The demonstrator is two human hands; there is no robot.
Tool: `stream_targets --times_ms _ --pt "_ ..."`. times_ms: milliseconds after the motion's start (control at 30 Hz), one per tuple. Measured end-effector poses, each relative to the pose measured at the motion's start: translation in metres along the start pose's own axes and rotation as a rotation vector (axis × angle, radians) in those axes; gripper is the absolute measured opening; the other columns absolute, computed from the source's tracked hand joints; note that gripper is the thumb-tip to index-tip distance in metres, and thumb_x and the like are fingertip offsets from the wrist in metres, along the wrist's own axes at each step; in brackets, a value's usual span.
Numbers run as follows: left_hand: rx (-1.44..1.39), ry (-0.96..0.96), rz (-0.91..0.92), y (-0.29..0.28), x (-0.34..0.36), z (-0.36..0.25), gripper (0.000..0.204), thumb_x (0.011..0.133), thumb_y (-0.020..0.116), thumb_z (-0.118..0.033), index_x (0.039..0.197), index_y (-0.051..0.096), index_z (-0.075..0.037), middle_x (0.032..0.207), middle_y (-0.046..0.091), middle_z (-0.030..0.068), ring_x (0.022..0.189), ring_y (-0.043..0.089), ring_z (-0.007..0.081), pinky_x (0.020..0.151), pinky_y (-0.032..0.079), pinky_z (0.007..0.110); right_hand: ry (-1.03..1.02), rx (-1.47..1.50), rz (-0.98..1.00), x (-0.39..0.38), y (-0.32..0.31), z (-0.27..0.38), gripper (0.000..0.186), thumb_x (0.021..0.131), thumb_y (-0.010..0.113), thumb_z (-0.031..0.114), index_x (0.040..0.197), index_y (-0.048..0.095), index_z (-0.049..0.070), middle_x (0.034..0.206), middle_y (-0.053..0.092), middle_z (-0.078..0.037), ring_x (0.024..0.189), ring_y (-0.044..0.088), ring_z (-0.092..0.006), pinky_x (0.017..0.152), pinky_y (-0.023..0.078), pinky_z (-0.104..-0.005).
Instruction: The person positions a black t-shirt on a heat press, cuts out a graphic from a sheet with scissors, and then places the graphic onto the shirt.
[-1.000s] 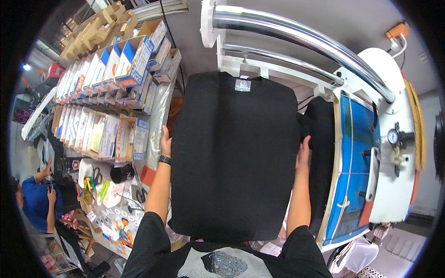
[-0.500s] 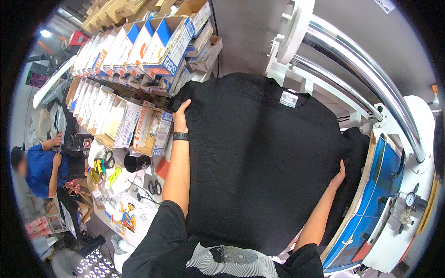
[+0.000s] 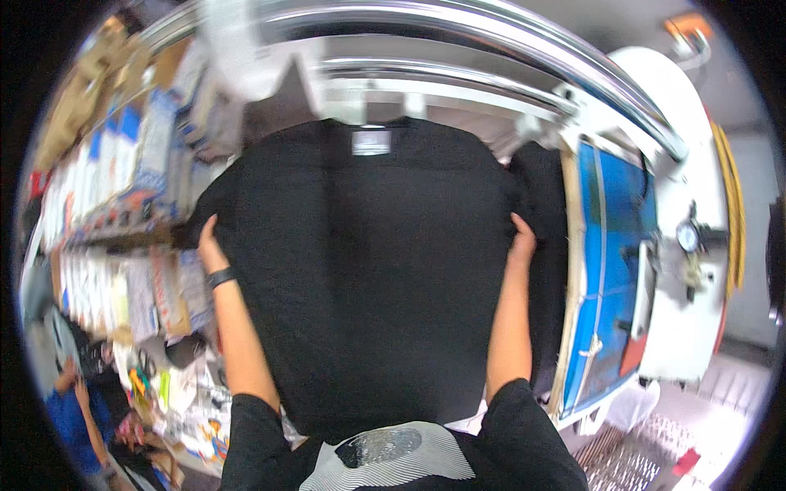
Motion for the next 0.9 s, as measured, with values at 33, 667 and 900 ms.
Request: stream_targets --times_ms 33,667,900 --pt "-0.093 -0.099 0.019 0.004 0.001 0.009 0.040 0.084 0.072 -0.023 0.115 0.071 0.003 0.122 0.066 0.0126 0.110 0.062 0.0225 0.099 0.046 0.032 0.070 0.031 -0.016 0.000 0.000 -0.006 0.044 0.079 0.074 0.012 0.117 0.066 -0.010 0.126 0.063 -0.015 0.112 0.060 -0.0270 0.102 0.043 -0.0357" --pt "0.032 -0.068 -0.040 0.021 -0.025 0.002 0.049 0.078 0.080 -0.019 0.115 0.067 0.010 0.115 0.067 0.0158 0.100 0.066 0.0244 0.092 0.051 0.032 0.297 0.055 -0.039 -0.004 -0.008 -0.029 0.037 0.076 0.077 0.007 0.108 0.068 -0.011 0.122 0.063 -0.017 0.110 0.061 -0.0287 0.099 0.046 -0.0368" --pt "0.045 -0.442 0.169 0.042 -0.075 0.034 0.052 0.083 0.080 -0.045 0.104 0.060 -0.002 0.090 0.066 0.0067 0.079 0.061 0.0111 0.072 0.052 0.029 0.161 -0.436 -0.023 -0.051 0.026 0.029 0.050 0.087 0.072 0.027 0.121 0.062 -0.009 0.125 0.062 -0.021 0.112 0.062 -0.0301 0.101 0.045 -0.0377"
Point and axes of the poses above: each hand's wrist, its own x-axis towards the middle knuckle, its own y-axis out of the palm, z = x × y, the point moved 9 cm from there along x, towards the middle knuckle
